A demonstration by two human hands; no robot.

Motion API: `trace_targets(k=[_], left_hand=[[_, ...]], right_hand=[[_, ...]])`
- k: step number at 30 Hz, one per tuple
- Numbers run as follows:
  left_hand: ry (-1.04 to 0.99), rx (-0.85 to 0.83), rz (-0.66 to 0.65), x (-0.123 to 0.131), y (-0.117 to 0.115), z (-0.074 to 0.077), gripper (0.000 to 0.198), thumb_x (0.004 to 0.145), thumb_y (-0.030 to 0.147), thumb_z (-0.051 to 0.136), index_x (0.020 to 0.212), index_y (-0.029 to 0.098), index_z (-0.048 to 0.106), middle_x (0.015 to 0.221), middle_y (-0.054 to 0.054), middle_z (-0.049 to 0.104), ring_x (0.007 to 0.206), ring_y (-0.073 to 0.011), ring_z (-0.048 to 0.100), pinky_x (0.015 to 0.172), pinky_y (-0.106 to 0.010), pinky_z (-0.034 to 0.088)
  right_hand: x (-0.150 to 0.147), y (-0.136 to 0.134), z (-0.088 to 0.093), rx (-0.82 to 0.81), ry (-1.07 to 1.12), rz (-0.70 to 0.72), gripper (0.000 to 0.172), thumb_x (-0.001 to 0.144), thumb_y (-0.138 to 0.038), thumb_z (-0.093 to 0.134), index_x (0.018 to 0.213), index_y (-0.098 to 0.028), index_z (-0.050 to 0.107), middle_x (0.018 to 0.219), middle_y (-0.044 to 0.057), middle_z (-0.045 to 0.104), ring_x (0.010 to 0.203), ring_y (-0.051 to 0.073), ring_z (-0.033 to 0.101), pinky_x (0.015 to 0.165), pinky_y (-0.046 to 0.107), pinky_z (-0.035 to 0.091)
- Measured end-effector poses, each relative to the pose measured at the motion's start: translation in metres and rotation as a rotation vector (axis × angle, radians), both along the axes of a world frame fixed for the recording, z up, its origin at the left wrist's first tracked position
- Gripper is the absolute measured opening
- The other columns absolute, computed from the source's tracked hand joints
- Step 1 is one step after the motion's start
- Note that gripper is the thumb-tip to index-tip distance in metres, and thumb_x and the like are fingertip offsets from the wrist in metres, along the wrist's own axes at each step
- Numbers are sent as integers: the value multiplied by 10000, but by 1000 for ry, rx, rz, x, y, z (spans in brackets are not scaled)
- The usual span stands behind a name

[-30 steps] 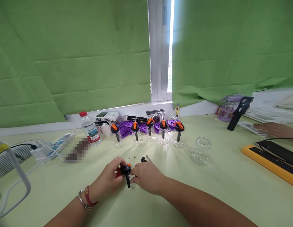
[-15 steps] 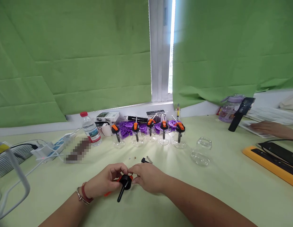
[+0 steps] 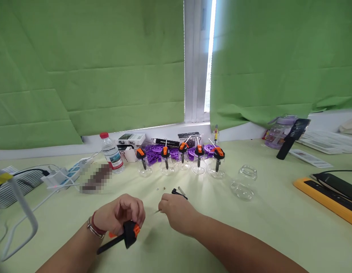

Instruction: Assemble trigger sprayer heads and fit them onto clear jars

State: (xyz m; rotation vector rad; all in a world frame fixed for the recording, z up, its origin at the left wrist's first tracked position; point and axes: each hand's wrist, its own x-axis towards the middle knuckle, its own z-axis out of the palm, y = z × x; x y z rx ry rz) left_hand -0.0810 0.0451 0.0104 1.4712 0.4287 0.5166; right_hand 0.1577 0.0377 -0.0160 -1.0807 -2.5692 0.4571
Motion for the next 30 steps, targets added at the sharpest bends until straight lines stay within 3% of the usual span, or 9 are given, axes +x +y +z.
trace_targets(k=[4, 10, 14, 18, 20, 23, 25, 30], left_hand=[[-156, -48, 182, -3, 0, 1, 370, 497, 340, 842, 763, 172, 646, 761, -54, 566, 666, -164, 540, 565, -274, 428], [-211, -141, 499, -1, 9, -4, 437, 602, 259, 774, 1010, 185, 636, 833, -33, 593, 591, -102, 516, 515, -231, 409], [-244, -215, 704, 0, 17, -8, 358, 625, 197, 732, 974, 169, 660, 814, -11, 611, 593, -93, 546, 549, -232, 445], [-283, -269, 811, 2, 21, -13, 272, 649, 213, 758, 892, 153, 652, 772, -17, 639, 664, -121, 590, 604, -240, 474], [-293, -291, 825, 5, 21, -15, 286, 651, 219, 778, 895, 154, 645, 801, -19, 657, 722, -129, 608, 679, -250, 477], [-258, -256, 770, 9, 19, -15, 287, 674, 254, 785, 899, 150, 641, 800, -17, 657, 712, -117, 595, 709, -247, 448], [-201, -195, 706, 11, 16, -15, 276, 701, 287, 769, 901, 142, 648, 798, -25, 653, 723, -125, 585, 710, -255, 433], [-145, -78, 691, 13, 11, -12, 324, 695, 313, 772, 954, 154, 660, 857, -29, 639, 747, -135, 557, 705, -272, 424]], right_hand=[[-19, 3, -3, -116, -27, -236, 236, 819, -140, 479, 1033, -173, 573, 779, 48, 637, 710, 178, 575, 573, 245, 307], [-66, 23, -10, -100, -111, -291, 212, 746, -104, 493, 927, -167, 584, 857, 92, 675, 768, 220, 613, 559, 267, 283], [-81, 32, -9, -107, -141, -358, 176, 783, -117, 486, 927, -157, 580, 881, 100, 677, 807, 232, 626, 595, 276, 326], [-77, 32, -4, -138, -34, -390, 138, 876, -236, 457, 854, -165, 573, 847, 97, 663, 789, 217, 616, 613, 280, 357], [-74, 28, 0, -273, 166, -354, 274, 935, -327, 383, 786, -169, 551, 773, 80, 640, 703, 183, 599, 585, 269, 363], [-72, 19, 3, -743, 570, -247, 441, 952, -505, 284, 773, -172, 511, 728, 43, 612, 538, 118, 554, 465, 229, 336], [-71, 12, 2, -992, 764, -202, 442, 903, -581, 362, 816, -172, 504, 747, 29, 621, 486, 95, 544, 397, 204, 293], [-65, 5, -3, -1091, 887, -205, 347, 771, -488, 626, 831, -166, 511, 700, 14, 666, 437, 72, 549, 352, 172, 233]])
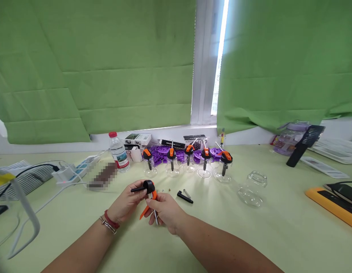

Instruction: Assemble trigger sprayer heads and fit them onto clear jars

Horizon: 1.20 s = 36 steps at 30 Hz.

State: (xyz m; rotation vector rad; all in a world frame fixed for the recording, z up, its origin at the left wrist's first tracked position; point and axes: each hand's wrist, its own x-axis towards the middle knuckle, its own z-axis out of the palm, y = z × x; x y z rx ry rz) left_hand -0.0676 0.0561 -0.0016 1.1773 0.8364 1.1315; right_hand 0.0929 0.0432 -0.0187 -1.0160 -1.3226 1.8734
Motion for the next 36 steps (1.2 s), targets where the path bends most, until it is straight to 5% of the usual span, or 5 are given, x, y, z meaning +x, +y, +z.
trace_targets(k=[10, 19, 22, 27, 36], left_hand=[[34, 70, 750, -39, 32, -3, 460, 622, 285, 742, 1034, 230, 547, 860, 12, 597, 587, -96, 576, 472, -190, 365], [489, 17, 904, -54, 45, -21, 281, 694, 114, 617, 937, 179, 492, 884, -52, 587, 757, -179, 608, 670, -324, 508], [734, 61, 884, -56, 36, -11, 417, 668, 119, 640, 1058, 191, 513, 848, -57, 614, 830, -256, 616, 723, -367, 478], [1631, 137, 506, -49, 19, 6, 399, 768, 132, 468, 1150, 225, 537, 981, -125, 653, 887, -320, 641, 663, -372, 461], [1957, 191, 297, -46, 3, 14, 325, 768, 44, 361, 912, 149, 634, 935, -166, 635, 867, -338, 644, 632, -399, 468]], right_hand=[[14, 3, -6, 15, -198, 61, 257, 744, -359, 645, 717, -192, 451, 490, -30, 555, 404, 107, 531, 344, 180, 274], [-13, 1, -11, 452, -640, 3, 177, 750, -309, 611, 705, -199, 480, 590, -46, 429, 470, 79, 358, 416, 212, 268], [-25, 7, -6, 626, -783, 25, 113, 761, -238, 559, 686, -197, 484, 599, -26, 453, 487, 97, 382, 436, 228, 256], [-44, 21, -3, 681, -922, 14, 68, 742, -242, 595, 756, -183, 564, 692, 18, 551, 558, 127, 456, 468, 234, 270], [-22, 36, 9, 664, -822, -101, 263, 798, -290, 570, 998, -129, 628, 780, 75, 651, 653, 166, 579, 517, 240, 348]])
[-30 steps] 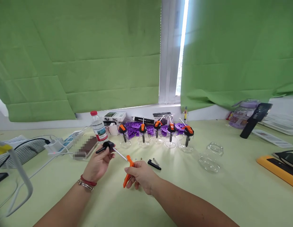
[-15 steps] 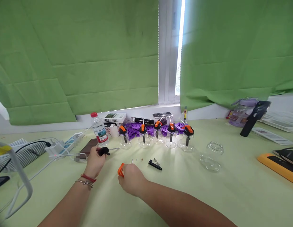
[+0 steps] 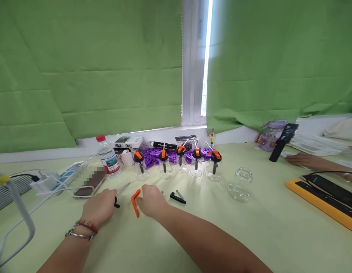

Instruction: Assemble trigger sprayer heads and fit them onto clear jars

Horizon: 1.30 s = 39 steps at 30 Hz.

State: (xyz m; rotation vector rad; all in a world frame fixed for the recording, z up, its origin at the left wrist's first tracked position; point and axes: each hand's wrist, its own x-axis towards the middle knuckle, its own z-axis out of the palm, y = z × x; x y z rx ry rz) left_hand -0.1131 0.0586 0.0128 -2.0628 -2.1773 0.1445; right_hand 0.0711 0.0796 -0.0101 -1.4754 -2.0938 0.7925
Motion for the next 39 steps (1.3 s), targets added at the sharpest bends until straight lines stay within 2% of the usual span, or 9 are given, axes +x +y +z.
trace_targets(k=[3, 8, 12, 15, 18, 27, 30, 34, 39], left_hand=[[19, -1, -31, 4, -4, 3, 324, 749, 34, 380, 926, 139, 631, 941, -165, 627, 896, -349, 627, 653, -420, 474], [-47, 217, -115, 17, -3, 0, 385, 722, 14, 384, 1029, 134, 583, 1095, -168, 596, 1040, -337, 569, 803, -466, 467], [-327, 382, -212, 30, 8, -8, 459, 747, 82, 457, 1205, 91, 479, 1356, -195, 443, 1285, -300, 403, 1036, -419, 355], [-672, 322, -116, 41, 29, -13, 543, 742, 179, 551, 1260, 107, 404, 1315, -184, 482, 1221, -278, 478, 967, -384, 420], [-983, 285, 53, 54, 60, -12, 522, 665, 232, 672, 1136, 117, 481, 1172, -180, 580, 1087, -292, 563, 859, -366, 456], [-1224, 406, 147, 71, 118, -11, 317, 708, 313, 667, 956, 151, 551, 966, -137, 655, 934, -270, 608, 804, -374, 438], [-1347, 429, 80, 72, 108, 2, 316, 713, 284, 630, 984, 146, 545, 1003, -128, 646, 961, -253, 596, 836, -367, 439], [-1521, 358, -109, 73, 62, 30, 329, 705, 252, 561, 1026, 182, 543, 1001, -74, 654, 958, -225, 607, 854, -359, 457], [-1980, -380, -577, 72, -14, 44, 441, 521, 143, 504, 956, 136, 578, 805, -93, 677, 852, -299, 642, 832, -474, 440]], right_hand=[[31, 10, 7, 40, 88, -35, 361, 812, -263, 552, 1146, -129, 579, 808, 67, 665, 668, 162, 596, 569, 244, 402], [101, 11, 17, 256, 105, -180, 248, 820, -237, 511, 1041, -158, 593, 777, 36, 630, 673, 157, 574, 648, 271, 436], [152, -15, 7, 226, -6, -166, 194, 842, -300, 472, 959, -191, 582, 747, 21, 602, 640, 163, 546, 601, 283, 425], [181, -37, -7, 165, -84, -133, 185, 856, -316, 440, 907, -213, 584, 775, 28, 608, 649, 169, 547, 597, 291, 419], [197, -47, -17, 113, -97, -185, 201, 859, -333, 432, 904, -222, 594, 764, 35, 615, 659, 182, 554, 598, 301, 422], [194, -44, -15, 145, 5, -176, 194, 852, -370, 463, 894, -246, 606, 802, 60, 637, 670, 199, 564, 610, 323, 435], [193, -48, -13, 177, 55, -168, 198, 843, -390, 491, 890, -243, 615, 787, 55, 631, 654, 189, 551, 596, 313, 432], [186, -50, 3, 134, 234, -187, 322, 852, -485, 508, 1003, -226, 626, 675, 22, 573, 605, 169, 514, 576, 297, 420], [151, -38, 37, -165, 657, -119, 466, 852, -603, 474, 933, -179, 649, 694, 23, 592, 521, 102, 437, 502, 252, 343]])
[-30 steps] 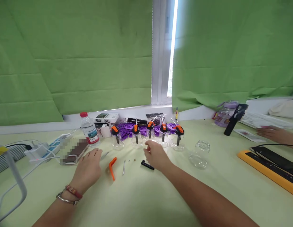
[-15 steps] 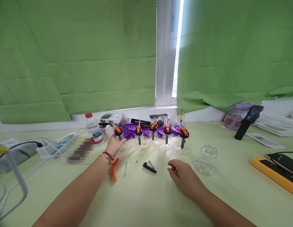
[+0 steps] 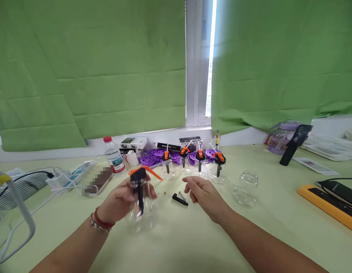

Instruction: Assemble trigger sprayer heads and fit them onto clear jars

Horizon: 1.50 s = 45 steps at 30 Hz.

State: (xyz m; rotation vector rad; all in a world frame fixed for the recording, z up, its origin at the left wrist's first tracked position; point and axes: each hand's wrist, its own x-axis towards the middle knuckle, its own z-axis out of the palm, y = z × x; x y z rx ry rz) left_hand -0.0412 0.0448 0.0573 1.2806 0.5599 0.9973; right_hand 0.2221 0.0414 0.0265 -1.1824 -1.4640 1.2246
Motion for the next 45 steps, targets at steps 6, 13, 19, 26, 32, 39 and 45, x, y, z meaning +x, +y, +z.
trace_targets(k=[6, 13, 19, 26, 32, 39, 45], left_hand=[[-25, -100, -143, -17, -25, -19, 524, 424, 124, 495, 940, 139, 584, 755, -93, 677, 768, -290, 632, 735, -417, 411], [-111, -206, -56, -32, -13, -32, 442, 451, 155, 495, 883, 137, 588, 749, -104, 686, 748, -297, 643, 718, -428, 419], [-147, -290, -60, -34, -6, -39, 444, 445, 165, 491, 876, 128, 593, 726, -115, 690, 726, -299, 647, 696, -432, 439], [-114, -319, -40, -38, -4, -40, 454, 457, 180, 490, 889, 107, 613, 776, -146, 711, 739, -304, 657, 674, -416, 456], [-104, -328, -43, -37, -4, -40, 477, 446, 183, 488, 896, 103, 625, 771, -150, 713, 723, -300, 657, 671, -418, 458], [-118, -332, -57, -35, -3, -42, 489, 451, 176, 488, 913, 96, 628, 771, -155, 715, 719, -301, 659, 693, -426, 448], [-116, -329, -63, -36, -3, -42, 490, 453, 183, 484, 912, 95, 629, 769, -155, 713, 719, -293, 658, 693, -410, 446]], right_hand=[[-50, 25, 2, -332, 269, 183, 493, 784, -622, 564, 635, -152, 563, 417, -47, 448, 366, 52, 316, 396, 213, 185], [-75, 48, -11, -273, 433, 186, 364, 663, -450, 753, 645, -147, 552, 473, -56, 481, 412, 39, 345, 429, 205, 206], [-75, 56, -25, -240, 480, 246, 320, 656, -391, 763, 801, -149, 611, 655, 8, 630, 503, 79, 490, 474, 220, 335], [-75, 62, -32, -270, 415, 201, 317, 658, -405, 761, 723, -145, 591, 587, -16, 587, 448, 56, 436, 416, 194, 282], [-75, 62, -32, -309, 400, 200, 334, 691, -436, 740, 693, -141, 584, 554, -24, 560, 426, 48, 412, 400, 190, 270], [-75, 63, -36, -349, 395, 202, 374, 728, -488, 699, 688, -132, 595, 534, -19, 561, 400, 51, 425, 383, 195, 282], [-71, 63, -36, -223, 495, 218, 349, 584, -317, 846, 820, -144, 656, 691, 7, 660, 558, 80, 567, 531, 210, 424]])
